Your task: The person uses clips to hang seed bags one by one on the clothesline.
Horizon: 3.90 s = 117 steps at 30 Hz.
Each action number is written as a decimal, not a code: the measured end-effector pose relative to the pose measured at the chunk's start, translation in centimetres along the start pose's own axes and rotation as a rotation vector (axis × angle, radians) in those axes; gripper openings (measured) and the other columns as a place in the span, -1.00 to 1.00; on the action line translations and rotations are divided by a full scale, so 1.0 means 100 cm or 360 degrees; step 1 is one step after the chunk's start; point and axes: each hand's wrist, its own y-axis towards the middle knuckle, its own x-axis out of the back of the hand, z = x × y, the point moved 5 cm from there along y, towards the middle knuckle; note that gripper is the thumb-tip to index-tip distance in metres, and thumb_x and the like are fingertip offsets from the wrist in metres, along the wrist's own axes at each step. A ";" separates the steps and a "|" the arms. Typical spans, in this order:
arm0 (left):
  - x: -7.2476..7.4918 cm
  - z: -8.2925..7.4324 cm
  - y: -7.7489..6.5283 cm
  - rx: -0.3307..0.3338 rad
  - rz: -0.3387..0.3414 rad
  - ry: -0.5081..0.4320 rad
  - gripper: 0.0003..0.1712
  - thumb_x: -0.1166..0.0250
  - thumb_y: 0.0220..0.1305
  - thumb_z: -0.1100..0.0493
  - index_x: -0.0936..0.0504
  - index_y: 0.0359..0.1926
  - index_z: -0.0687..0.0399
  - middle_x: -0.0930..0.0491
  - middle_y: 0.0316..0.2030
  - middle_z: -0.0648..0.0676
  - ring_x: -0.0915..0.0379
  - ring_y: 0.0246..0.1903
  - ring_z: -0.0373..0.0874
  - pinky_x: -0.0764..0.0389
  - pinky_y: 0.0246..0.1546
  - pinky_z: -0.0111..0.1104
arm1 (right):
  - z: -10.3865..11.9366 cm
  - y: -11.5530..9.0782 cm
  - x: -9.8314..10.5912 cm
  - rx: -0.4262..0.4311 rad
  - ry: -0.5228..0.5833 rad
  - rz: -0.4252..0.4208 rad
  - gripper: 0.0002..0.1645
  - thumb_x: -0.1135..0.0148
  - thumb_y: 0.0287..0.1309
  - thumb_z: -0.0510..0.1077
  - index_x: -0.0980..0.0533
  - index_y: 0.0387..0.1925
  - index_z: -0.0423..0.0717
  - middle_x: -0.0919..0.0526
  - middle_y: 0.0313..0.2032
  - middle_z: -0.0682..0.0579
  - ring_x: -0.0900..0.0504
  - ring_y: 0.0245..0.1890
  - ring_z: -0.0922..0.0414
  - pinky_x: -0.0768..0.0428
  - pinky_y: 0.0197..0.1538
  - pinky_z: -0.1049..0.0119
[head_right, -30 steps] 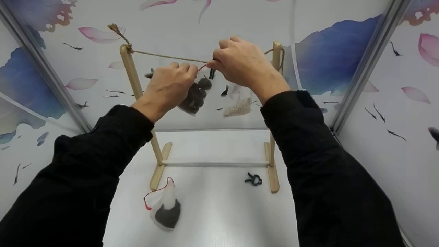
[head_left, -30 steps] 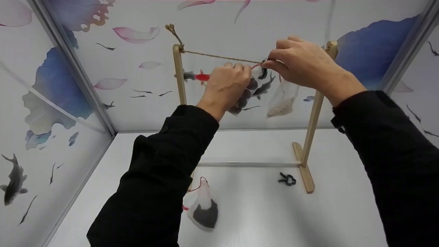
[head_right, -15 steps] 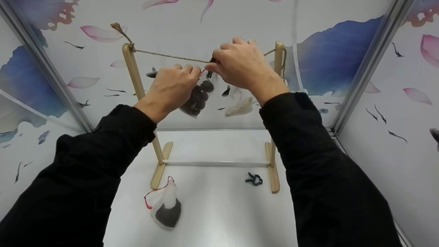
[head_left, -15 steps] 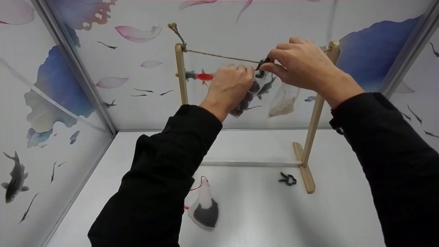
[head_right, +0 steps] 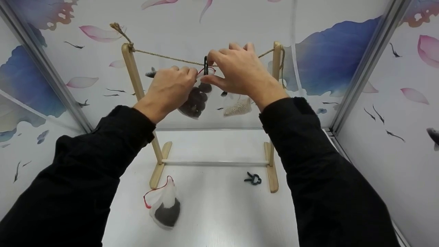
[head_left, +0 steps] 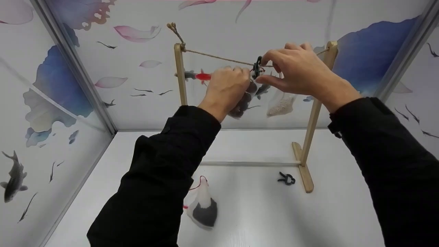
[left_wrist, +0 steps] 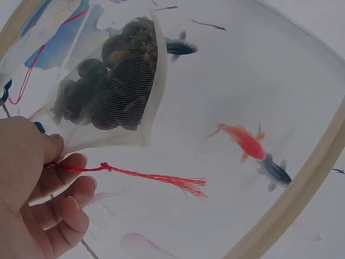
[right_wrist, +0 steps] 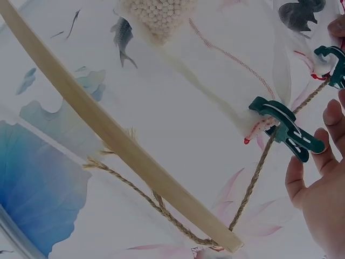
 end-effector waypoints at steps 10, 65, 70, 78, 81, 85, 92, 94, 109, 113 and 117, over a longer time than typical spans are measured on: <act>-0.008 -0.005 -0.009 0.0032 -0.0073 0.0004 -0.81 -0.09 0.45 0.38 -0.65 -0.13 0.20 -0.71 -0.28 0.15 -0.65 -0.37 0.02 -0.68 -0.34 -0.20 | 0.007 -0.014 0.001 0.0221 -0.0032 -0.0290 -0.64 -0.39 0.28 -0.01 -0.55 -0.10 -0.19 -0.60 -0.31 -0.10 -0.47 -0.13 -0.17 -0.23 0.22 -0.30; -0.174 -0.073 -0.209 0.0163 -0.0114 -0.1456 0.14 -0.22 0.21 -0.53 -0.01 0.62 -0.18 0.03 0.58 0.09 0.07 0.53 0.08 -0.26 0.30 0.21 | 0.013 -0.256 -0.225 -0.0922 0.0976 0.0315 0.04 -0.53 0.13 0.00 -0.21 0.50 -0.20 -0.22 0.44 -0.24 -0.23 0.41 -0.30 -0.33 0.27 -0.30; -0.183 -0.090 -0.204 0.0143 -0.0054 -0.1571 0.22 -0.31 0.09 -0.55 0.04 0.62 -0.31 0.05 0.59 0.04 -0.10 0.47 0.12 -0.35 0.26 0.18 | 0.015 -0.260 -0.238 -0.1025 0.1056 0.0440 0.01 -0.50 0.17 -0.07 -0.18 0.50 -0.27 -0.17 0.45 -0.31 -0.20 0.42 -0.35 -0.32 0.28 -0.32; -0.185 -0.111 -0.195 0.0047 0.0043 -0.1714 0.25 -0.43 0.06 -0.45 0.06 0.62 -0.34 0.05 0.58 0.03 -0.23 0.41 0.10 -0.41 0.24 0.09 | 0.027 -0.265 -0.255 -0.1065 0.0851 0.0613 -0.06 -0.50 0.14 -0.15 -0.25 0.42 -0.41 -0.24 0.39 -0.42 -0.28 0.34 -0.42 -0.39 0.23 -0.29; -0.186 -0.117 -0.194 -0.0009 0.0066 -0.1715 0.26 -0.45 0.07 -0.41 0.05 0.63 -0.29 0.04 0.58 0.05 -0.28 0.37 0.08 -0.42 0.25 0.03 | 0.030 -0.266 -0.261 -0.1081 0.0774 0.0702 -0.11 -0.47 0.17 -0.12 -0.29 0.40 -0.41 -0.27 0.39 -0.42 -0.29 0.33 -0.42 -0.37 0.24 -0.30; -0.189 -0.123 -0.194 -0.0050 0.0097 -0.1690 0.17 -0.41 0.17 -0.36 -0.01 0.62 -0.17 -0.03 0.56 0.12 -0.25 0.40 0.05 -0.43 0.25 0.00 | 0.031 -0.264 -0.264 -0.1073 0.0739 0.0744 -0.25 -0.47 0.15 -0.17 -0.42 0.30 -0.40 -0.41 0.31 -0.37 -0.41 0.26 -0.37 -0.43 0.21 -0.24; -0.195 -0.132 -0.198 -0.0068 0.0201 -0.1645 -0.15 -0.27 0.41 -0.21 -0.21 0.55 0.02 -0.19 0.49 0.18 -0.36 0.33 0.04 -0.50 0.18 -0.02 | 0.035 -0.258 -0.260 -0.1008 0.0783 0.0650 -0.55 -0.54 -0.02 -0.32 -0.62 -0.03 -0.24 -0.64 -0.09 -0.12 -0.60 0.01 -0.18 -0.57 0.06 -0.09; -0.196 -0.135 -0.198 -0.0072 0.0245 -0.1630 -0.18 -0.24 0.43 -0.18 -0.22 0.55 0.02 -0.21 0.48 0.18 -0.42 0.29 0.02 -0.52 0.15 -0.02 | 0.035 -0.257 -0.260 -0.1018 0.0773 0.0655 -0.58 -0.55 -0.02 -0.30 -0.63 -0.08 -0.18 -0.63 -0.15 -0.05 -0.61 -0.04 -0.14 -0.58 0.03 -0.08; -0.207 -0.137 -0.207 -0.0001 0.0539 -0.1549 -0.36 -0.21 0.46 0.08 -0.33 0.47 0.15 -0.39 0.37 0.13 -0.34 0.34 -0.08 -0.44 0.26 -0.21 | 0.055 -0.252 -0.261 -0.0761 0.0828 0.0734 -0.57 -0.49 0.09 -0.18 -0.63 -0.01 -0.28 -0.63 -0.15 -0.01 -0.63 -0.14 0.03 -0.63 -0.06 0.05; -0.208 -0.136 -0.207 0.0014 0.0590 -0.1560 -0.39 -0.22 0.47 0.07 -0.37 0.44 0.16 -0.41 0.35 0.12 -0.34 0.34 -0.09 -0.41 0.28 -0.23 | 0.054 -0.254 -0.260 -0.0808 0.0851 0.0830 -0.44 -0.59 0.00 -0.12 -0.62 0.03 -0.27 -0.62 -0.11 -0.02 -0.62 -0.12 0.04 -0.62 -0.05 0.06; -0.210 -0.137 -0.207 0.0016 0.0652 -0.1572 -0.39 -0.21 0.48 0.05 -0.37 0.44 0.16 -0.44 0.33 0.11 -0.35 0.34 -0.10 -0.39 0.29 -0.24 | 0.053 -0.255 -0.259 -0.0863 0.0860 0.0886 -0.45 -0.62 -0.05 -0.12 -0.64 -0.01 -0.23 -0.61 -0.16 0.03 -0.60 -0.18 0.10 -0.62 -0.09 0.09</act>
